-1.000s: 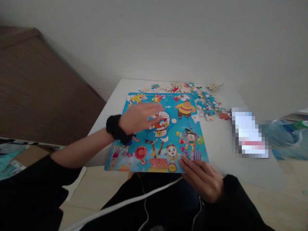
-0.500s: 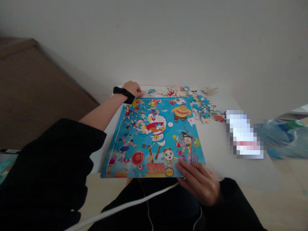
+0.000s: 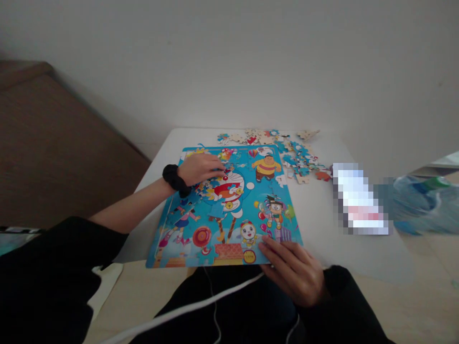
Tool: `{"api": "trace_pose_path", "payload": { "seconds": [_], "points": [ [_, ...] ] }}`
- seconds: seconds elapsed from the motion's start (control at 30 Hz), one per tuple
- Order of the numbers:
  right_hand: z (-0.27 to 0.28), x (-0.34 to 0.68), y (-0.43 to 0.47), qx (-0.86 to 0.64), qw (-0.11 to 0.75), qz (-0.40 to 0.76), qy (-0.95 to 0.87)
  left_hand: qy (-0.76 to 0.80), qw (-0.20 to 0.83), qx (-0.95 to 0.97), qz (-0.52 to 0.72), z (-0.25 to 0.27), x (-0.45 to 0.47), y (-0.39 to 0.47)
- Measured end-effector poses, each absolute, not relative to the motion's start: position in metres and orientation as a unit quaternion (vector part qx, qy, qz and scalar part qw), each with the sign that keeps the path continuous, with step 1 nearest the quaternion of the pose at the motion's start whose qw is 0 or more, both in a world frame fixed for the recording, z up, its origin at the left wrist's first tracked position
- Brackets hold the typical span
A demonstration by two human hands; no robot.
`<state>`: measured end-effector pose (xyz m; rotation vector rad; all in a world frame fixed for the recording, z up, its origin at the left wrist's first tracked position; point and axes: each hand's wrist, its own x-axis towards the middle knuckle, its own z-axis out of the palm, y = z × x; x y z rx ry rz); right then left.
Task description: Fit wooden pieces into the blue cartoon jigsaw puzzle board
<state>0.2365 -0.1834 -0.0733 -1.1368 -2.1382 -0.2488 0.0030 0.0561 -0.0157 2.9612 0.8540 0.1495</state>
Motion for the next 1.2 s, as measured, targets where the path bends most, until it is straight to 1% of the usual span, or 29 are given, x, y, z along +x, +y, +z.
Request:
{"api": "trace_pose_path", "payload": {
  "seconds": [0.1, 0.23, 0.4, 0.53, 0.63, 0.77, 0.87, 0.97, 1.07, 1.2],
  "points": [
    [-0.073, 0.236, -0.184, -0.443, 0.352, -0.094, -0.819, 0.297, 0.082, 0.949, 0.073, -0.012, -0.003, 0.058],
    [-0.072, 0.235, -0.183, -0.443, 0.353, -0.091, -0.819, 0.361, 0.059, 0.931, 0.016, -0.003, -0.004, 0.075],
    [-0.071, 0.236, -0.183, -0.442, 0.355, -0.091, -0.819, 0.303, 0.085, 0.949, -0.015, -0.003, 0.004, 0.084],
    [-0.072, 0.237, -0.183, -0.444, 0.350, -0.087, -0.820, 0.285, 0.088, 0.954, -0.035, -0.004, 0.009, 0.083],
    [-0.073, 0.237, -0.184, -0.447, 0.350, -0.081, -0.819, 0.281, 0.082, 0.956, -0.024, -0.005, 0.012, 0.090],
    [-0.073, 0.236, -0.183, -0.452, 0.353, -0.083, -0.815, 0.364, 0.034, 0.930, 0.028, -0.011, 0.020, 0.113],
    [-0.073, 0.236, -0.184, -0.450, 0.348, -0.084, -0.818, 0.443, 0.016, 0.897, 0.001, -0.017, 0.030, 0.132],
    [-0.072, 0.236, -0.184, -0.451, 0.348, -0.081, -0.818, 0.483, 0.021, 0.875, -0.035, -0.021, 0.039, 0.147],
    [-0.071, 0.236, -0.184, -0.453, 0.349, -0.081, -0.816, 0.494, 0.023, 0.868, -0.041, -0.019, 0.042, 0.158],
    [-0.072, 0.235, -0.183, -0.455, 0.351, -0.083, -0.815, 0.515, 0.081, 0.852, -0.044, -0.015, 0.039, 0.170]
  ]
}}
